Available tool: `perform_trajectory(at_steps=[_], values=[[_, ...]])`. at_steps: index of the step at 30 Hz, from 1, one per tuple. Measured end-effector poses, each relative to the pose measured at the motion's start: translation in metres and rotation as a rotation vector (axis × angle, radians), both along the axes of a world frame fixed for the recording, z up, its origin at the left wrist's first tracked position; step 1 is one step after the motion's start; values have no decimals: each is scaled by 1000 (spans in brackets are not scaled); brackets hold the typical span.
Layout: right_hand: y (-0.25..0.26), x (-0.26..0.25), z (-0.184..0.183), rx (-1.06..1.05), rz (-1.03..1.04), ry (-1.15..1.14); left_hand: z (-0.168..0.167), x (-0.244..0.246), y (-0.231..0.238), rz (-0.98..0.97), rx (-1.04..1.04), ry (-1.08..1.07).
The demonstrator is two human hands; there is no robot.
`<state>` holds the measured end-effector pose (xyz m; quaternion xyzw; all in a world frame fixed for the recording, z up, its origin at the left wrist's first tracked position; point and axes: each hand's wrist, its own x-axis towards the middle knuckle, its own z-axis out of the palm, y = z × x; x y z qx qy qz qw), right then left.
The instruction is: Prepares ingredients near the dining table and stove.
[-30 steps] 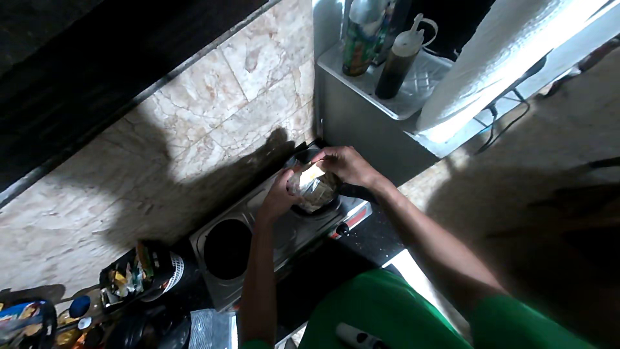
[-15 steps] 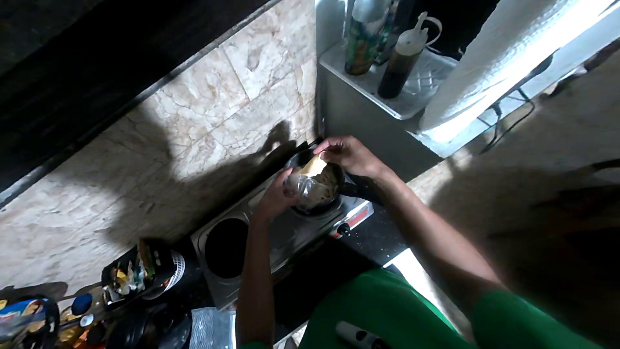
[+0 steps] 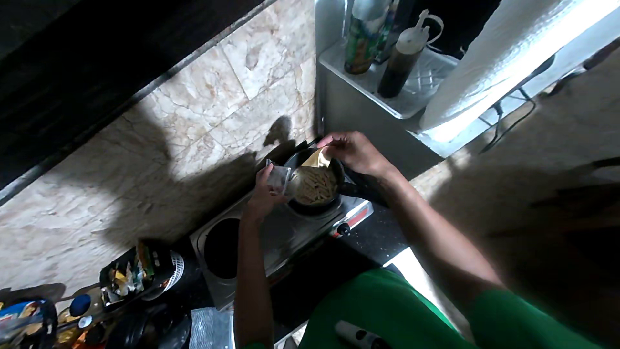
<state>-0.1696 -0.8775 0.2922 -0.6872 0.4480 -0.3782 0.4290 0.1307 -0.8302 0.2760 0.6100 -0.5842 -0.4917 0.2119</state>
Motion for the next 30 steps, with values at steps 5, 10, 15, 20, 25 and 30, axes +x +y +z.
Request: perform_trajectory(at_steps=[5,10,15,20,25,30], values=[[3,11,-1,-66,-52,166,4,11,8,46,-21,94],[16,29,-34,-132,93,506,-10,21,14,67,-45,170],[39,18,-40,-129,70,540,-14,21,36,26,-42,281],[68,21,-38,199,112,-11,-34,10,54,-132,-67,649],[113,34,-44,517,221,-439,-39,-15,63,-200,-132,660],[133,36,-66,478,232,-620,-32,-33,76,-167,-145,509]])
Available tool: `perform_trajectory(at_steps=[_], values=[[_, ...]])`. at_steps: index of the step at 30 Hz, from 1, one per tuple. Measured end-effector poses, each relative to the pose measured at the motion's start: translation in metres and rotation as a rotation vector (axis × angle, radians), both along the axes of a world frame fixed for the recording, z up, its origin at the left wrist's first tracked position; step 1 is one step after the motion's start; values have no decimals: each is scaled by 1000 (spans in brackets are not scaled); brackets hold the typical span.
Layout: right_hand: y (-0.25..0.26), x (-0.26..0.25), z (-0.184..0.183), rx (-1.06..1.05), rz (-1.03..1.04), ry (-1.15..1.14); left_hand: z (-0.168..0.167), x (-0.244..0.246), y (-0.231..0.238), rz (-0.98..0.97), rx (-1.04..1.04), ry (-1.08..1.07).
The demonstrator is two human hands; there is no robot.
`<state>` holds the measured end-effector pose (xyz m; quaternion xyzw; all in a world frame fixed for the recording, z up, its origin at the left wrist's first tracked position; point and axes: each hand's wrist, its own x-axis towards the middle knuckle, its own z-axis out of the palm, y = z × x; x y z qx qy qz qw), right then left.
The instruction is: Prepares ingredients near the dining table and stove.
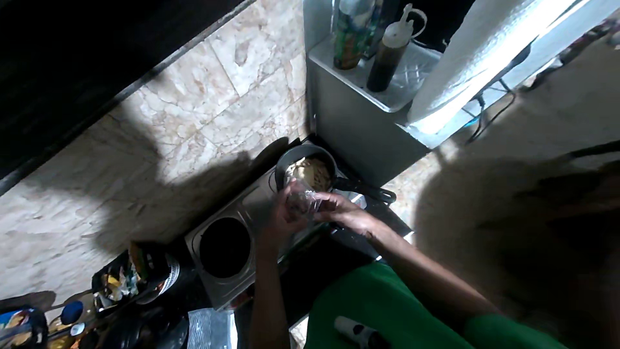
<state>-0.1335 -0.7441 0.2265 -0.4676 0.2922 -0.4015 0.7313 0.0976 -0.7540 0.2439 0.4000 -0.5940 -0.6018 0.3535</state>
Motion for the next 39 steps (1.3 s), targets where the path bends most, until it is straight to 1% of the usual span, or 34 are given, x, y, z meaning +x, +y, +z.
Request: perform_trajectory(at_steps=[2,4,6,9,12,14,16,17,19,20,22,24,26,28,32,33,35,36,39], values=[[6,0,-8,3,-45,-45,4,-6,9,22,-7,-107],[12,1,-14,33,-111,-94,6,-11,18,33,-3,-146],[16,0,-17,81,-167,-134,10,-17,27,74,5,-81],[20,-2,-22,158,-229,-171,13,-27,39,157,6,72],[29,-4,-21,196,-274,-103,11,-37,51,246,15,165],[39,-7,-17,215,-287,-32,6,-45,62,290,-7,176],[51,-8,-15,253,-298,21,-6,-46,76,229,-92,76],[58,-8,-15,288,-311,39,-12,-44,84,179,-136,-28],[70,-9,-15,394,-339,68,-25,-46,99,150,-190,-238],[76,-10,-15,459,-349,82,-32,-49,107,165,-203,-296],[85,-13,-16,565,-349,103,-44,-57,119,235,-229,-338],[92,-17,-17,596,-308,134,-54,-62,129,317,-269,-361],[97,-21,-19,555,-239,123,-60,-64,137,402,-278,-363],[101,-25,-20,430,-140,133,-61,-65,143,479,-235,-364],[109,-28,-20,-81,-45,475,-61,-66,157,551,-68,-389],[109,-28,-21,-181,-26,532,-60,-68,162,571,-29,-384],[109,-27,-23,-281,38,602,-55,-77,173,633,64,-345],[109,-28,-24,-312,86,632,-53,-84,180,694,122,-311],[107,-32,-26,-387,308,754,-54,-103,206,896,201,-150]])
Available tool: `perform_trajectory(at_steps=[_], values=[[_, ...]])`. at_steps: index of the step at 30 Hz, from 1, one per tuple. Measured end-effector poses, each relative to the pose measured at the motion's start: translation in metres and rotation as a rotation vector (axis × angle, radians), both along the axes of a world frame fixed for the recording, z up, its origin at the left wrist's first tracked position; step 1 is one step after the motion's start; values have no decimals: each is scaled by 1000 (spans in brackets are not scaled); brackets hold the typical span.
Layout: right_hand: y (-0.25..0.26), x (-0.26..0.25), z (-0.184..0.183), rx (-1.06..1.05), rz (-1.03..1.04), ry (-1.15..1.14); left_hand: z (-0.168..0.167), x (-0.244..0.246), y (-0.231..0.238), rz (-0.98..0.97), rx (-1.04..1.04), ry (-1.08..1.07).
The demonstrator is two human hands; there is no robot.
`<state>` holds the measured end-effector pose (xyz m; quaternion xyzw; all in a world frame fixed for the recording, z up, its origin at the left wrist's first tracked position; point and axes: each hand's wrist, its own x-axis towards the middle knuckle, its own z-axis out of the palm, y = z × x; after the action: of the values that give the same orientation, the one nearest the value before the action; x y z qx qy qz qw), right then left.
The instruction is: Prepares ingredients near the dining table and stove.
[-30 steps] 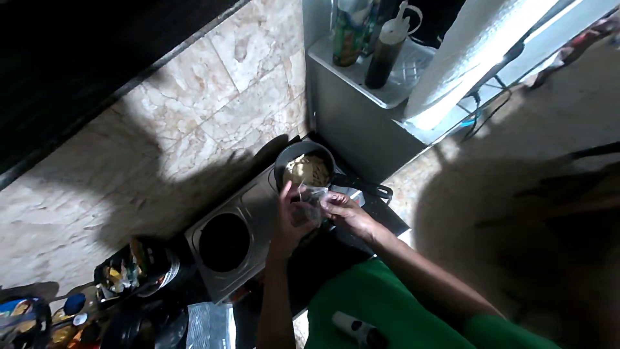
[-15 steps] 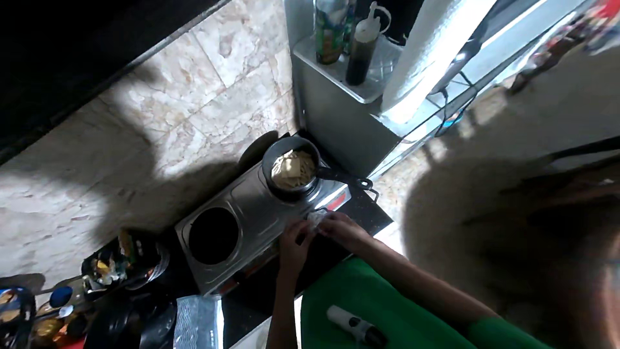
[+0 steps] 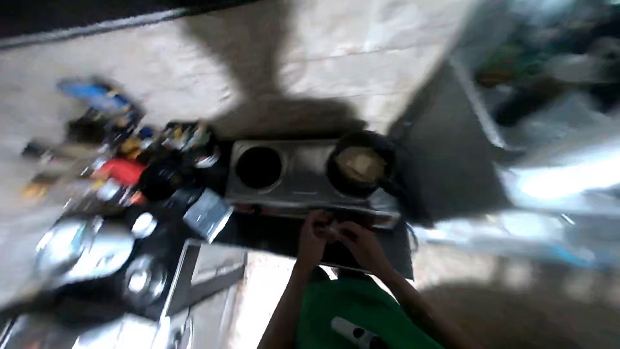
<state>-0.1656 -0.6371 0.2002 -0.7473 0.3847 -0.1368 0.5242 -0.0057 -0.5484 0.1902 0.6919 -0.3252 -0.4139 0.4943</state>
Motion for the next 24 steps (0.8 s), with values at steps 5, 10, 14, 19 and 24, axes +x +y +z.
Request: perform_trajectory(at_steps=[5,10,14,19,24], values=[[28,-2,0,231,325,106,-3,-47,83,278,-124,-7],[101,3,-28,608,534,95,-2,-114,182,697,10,-166],[175,10,-40,712,806,53,-11,-158,262,932,-53,-320],[300,1,-32,805,894,107,-17,-213,370,1236,-52,-392],[442,-28,-21,621,1272,83,-25,-272,496,1539,-120,-360]])
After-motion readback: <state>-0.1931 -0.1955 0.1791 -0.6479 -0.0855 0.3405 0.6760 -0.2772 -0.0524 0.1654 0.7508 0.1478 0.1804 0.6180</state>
